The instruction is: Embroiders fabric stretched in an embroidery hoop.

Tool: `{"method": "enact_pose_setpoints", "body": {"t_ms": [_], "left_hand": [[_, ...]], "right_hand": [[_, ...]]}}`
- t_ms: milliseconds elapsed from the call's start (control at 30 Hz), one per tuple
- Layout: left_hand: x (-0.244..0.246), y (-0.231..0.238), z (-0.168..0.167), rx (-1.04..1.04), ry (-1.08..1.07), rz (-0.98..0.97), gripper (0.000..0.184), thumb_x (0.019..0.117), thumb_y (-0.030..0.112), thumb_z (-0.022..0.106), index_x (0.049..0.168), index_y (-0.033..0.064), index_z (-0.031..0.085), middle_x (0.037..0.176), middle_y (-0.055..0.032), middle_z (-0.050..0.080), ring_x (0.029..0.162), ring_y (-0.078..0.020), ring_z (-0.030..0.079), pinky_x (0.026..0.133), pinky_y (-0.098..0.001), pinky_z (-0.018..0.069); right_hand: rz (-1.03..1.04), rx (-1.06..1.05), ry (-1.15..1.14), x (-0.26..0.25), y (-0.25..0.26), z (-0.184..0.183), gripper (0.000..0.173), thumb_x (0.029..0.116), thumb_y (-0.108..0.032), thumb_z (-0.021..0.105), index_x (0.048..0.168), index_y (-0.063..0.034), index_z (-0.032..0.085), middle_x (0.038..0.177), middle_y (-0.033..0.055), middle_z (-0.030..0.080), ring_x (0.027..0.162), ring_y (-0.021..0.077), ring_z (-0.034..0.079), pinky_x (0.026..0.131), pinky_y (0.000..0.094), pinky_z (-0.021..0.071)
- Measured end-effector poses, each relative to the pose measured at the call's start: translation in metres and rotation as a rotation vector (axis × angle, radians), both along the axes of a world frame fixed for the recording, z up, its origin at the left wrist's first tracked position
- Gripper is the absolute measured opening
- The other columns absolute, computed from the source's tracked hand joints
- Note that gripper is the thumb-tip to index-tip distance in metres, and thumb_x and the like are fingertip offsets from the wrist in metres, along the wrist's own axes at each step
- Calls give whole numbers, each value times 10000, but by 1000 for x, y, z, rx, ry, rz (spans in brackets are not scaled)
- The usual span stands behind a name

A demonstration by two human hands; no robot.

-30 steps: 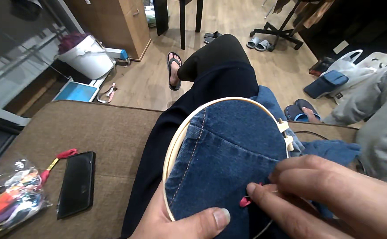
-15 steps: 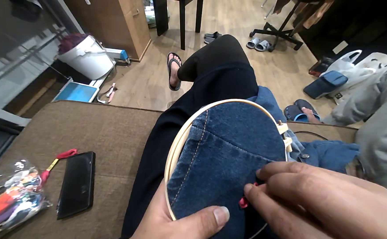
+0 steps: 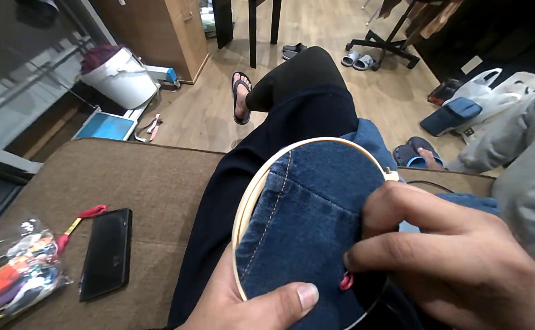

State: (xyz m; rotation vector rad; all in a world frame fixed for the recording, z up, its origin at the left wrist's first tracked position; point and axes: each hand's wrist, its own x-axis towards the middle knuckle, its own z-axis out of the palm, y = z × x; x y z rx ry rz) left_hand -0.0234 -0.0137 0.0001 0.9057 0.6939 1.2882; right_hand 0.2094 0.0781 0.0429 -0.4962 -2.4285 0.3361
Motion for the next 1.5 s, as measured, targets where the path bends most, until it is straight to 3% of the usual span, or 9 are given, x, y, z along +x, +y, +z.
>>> {"method": "enact_pose_setpoints", "body": {"t_ms": [533, 800, 933, 1000, 1100, 1267, 1400, 1500], "left_hand": [[-1, 2, 3, 17, 13, -15, 434, 881, -84, 695, 1235, 142, 588, 1132, 55, 752, 1033, -71, 721, 938, -290, 605], [-1, 2, 4, 18, 40, -23, 415, 883, -75, 700, 1222, 137, 586, 1117, 59, 756, 1018, -69, 725, 927, -288, 609], [0, 1, 5, 16, 18, -5, 410, 886, -72, 698, 1221, 139, 589, 1120, 51, 756, 1023, -76, 725, 934, -295, 608], [0, 1, 6, 15, 3, -2, 414, 888, -72, 696, 1229, 139, 592, 1128, 48, 755, 1032, -81, 724, 941, -301, 605], [1, 1, 6, 4, -1, 3, 417, 881, -84, 693, 1223, 131, 591, 1118, 42, 759, 1026, -86, 727, 935, -310, 608], [2, 1, 5, 8, 0, 2, 401, 880, -89, 691, 1206, 129, 607, 1095, 37, 765, 1002, -82, 731, 920, -305, 612], [4, 2, 4, 27, -8, 11, 397, 881, -89, 687, 1202, 131, 610, 1092, 36, 766, 1003, -80, 730, 926, -301, 607], [6, 2, 6, 17, -25, 17, 376, 881, -83, 682, 1182, 134, 626, 1072, 41, 769, 983, -69, 731, 911, -291, 608]], "right_hand": [[41, -105, 11, 0, 4, 5, 162, 957, -115, 610, 871, -194, 722, 815, -78, 584, 817, -12, 552, 701, 121, 441], [42, -154, 13, 0, 1, 5, 136, 982, -183, 642, 869, -189, 717, 814, -84, 609, 815, -21, 578, 697, 119, 462], [-97, -72, 17, 2, -8, 4, 146, 1011, -292, 654, 918, -195, 709, 861, -77, 614, 870, -12, 590, 737, 127, 479], [-198, -41, 21, 3, -17, 3, 146, 1016, -301, 656, 953, -182, 713, 907, -57, 665, 920, 13, 630, 783, 158, 513], [-254, -17, 4, 0, -31, 2, 104, 1024, -139, 609, 1017, -127, 712, 970, 23, 731, 982, 83, 679, 857, 203, 547], [-192, -29, -56, -10, -55, 14, 111, 1011, -77, 617, 1097, -34, 671, 1036, 162, 741, 1054, 219, 702, 957, 279, 542], [-268, 222, -186, -18, -68, 12, 156, 1019, -96, 586, 1121, -68, 701, 1061, 179, 745, 1014, 291, 697, 834, 344, 529], [-333, 347, -144, -28, -73, 6, 127, 1014, -71, 584, 1037, -96, 705, 1083, 110, 733, 1086, 260, 622, 931, 353, 435]]}}
